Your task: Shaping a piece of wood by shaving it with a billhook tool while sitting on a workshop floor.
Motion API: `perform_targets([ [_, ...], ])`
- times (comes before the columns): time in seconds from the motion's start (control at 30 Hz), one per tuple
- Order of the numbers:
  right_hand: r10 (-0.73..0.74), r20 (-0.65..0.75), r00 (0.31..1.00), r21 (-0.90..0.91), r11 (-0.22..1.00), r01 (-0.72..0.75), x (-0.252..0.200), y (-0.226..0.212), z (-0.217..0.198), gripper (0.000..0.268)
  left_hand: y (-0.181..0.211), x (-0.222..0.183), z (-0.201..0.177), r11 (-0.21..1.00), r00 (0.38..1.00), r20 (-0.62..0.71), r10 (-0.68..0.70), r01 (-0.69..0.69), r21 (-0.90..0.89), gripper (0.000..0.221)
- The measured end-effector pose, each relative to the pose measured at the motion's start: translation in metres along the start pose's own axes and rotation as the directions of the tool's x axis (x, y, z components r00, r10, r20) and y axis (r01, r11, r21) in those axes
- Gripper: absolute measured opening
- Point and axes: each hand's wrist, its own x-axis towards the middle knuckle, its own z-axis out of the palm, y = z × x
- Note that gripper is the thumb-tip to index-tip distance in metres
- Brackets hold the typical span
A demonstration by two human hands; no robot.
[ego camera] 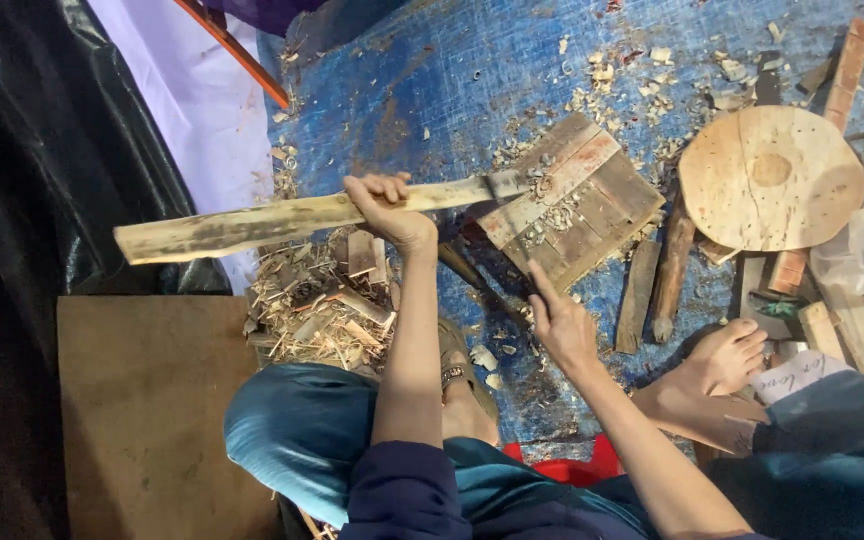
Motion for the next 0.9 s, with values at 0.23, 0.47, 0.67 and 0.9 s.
perform_targets([
  [0.23,-0.260,-0.156,0.953,-0.174,0.957,0.233,-0.004,0.005,-0.002,0.054,0.078,0.014,0.009,0.985,0.979,0.161,0.121,-0.098,-0.144,0.042],
  [0.47,-0.273,-0.186,0.944,-0.200,0.951,0.235,-0.008,-0.002,0.002,0.054,0.086,0.002,0.013,0.982,0.975,0.150,0.166,-0.151,-0.111,0.046],
  [0.67,-0.043,-0.111,0.993,-0.008,0.999,0.042,-0.007,-0.001,-0.017,0.053,0.078,0.009,0.017,0.969,0.929,0.281,0.242,-0.218,-0.115,0.046],
  [0.9,0.000,-0.124,0.992,0.081,0.997,0.011,-0.002,0.003,-0.023,0.053,-0.031,0.000,-0.030,0.971,0.864,0.444,0.236,-0.233,-0.061,0.045],
])
